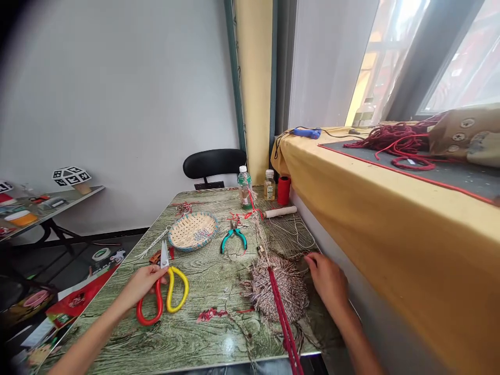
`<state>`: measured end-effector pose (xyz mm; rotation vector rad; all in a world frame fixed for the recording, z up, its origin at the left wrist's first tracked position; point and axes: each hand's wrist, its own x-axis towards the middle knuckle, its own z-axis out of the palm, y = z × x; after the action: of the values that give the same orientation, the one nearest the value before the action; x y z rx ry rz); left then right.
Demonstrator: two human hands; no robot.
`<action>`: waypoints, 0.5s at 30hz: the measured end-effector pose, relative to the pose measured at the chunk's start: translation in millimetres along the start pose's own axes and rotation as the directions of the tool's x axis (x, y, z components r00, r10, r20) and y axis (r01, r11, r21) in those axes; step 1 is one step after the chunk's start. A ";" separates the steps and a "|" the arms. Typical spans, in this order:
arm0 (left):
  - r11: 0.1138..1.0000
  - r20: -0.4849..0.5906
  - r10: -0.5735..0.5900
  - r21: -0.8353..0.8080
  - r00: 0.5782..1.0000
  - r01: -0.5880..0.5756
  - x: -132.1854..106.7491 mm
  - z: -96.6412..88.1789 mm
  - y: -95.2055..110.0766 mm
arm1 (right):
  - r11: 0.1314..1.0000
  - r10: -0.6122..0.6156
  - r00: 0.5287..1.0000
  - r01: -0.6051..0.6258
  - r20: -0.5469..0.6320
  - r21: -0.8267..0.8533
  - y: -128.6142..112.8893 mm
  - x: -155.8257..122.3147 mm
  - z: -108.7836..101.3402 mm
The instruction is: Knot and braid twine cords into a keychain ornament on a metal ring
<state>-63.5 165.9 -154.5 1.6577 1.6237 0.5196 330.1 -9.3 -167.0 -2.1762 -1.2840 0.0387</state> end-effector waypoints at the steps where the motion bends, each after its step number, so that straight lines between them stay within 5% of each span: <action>1: 0.999 -0.021 0.014 0.051 1.000 -0.013 0.8 -1.3 -1.4 | 1.000 0.002 1.000 -0.002 -0.026 0.016 -4.6 2.8 -9.0; 7: 0.966 -0.130 0.170 0.219 0.977 -0.139 -6.5 -4.6 20.8 | 0.951 -0.093 0.977 0.144 -0.193 0.272 -71.1 23.0 -72.1; 10: 0.951 -0.123 0.295 0.138 0.947 -0.278 -25.8 -0.3 74.4 | 0.857 -0.186 0.954 0.274 -0.234 0.436 -122.8 33.5 -103.3; 12: 0.923 -0.060 0.384 0.015 0.922 -0.384 -45.6 4.6 124.1 | 0.719 -0.301 0.921 0.391 -0.249 0.574 -159.9 38.2 -119.5; 13: 0.884 0.006 0.459 -0.101 0.888 -0.457 -56.0 7.1 149.8 | 0.682 -0.344 0.908 0.417 -0.240 0.601 -177.5 40.0 -125.7; 15: 0.623 0.146 0.699 -0.605 0.701 -0.496 -73.1 11.0 195.4 | 0.592 -0.483 0.859 0.461 -0.166 0.662 -206.5 43.7 -134.0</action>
<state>66.9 108.3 -1.7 1.7052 0.5071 0.8412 233.4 33.1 59.7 -1.1585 -1.5243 0.2895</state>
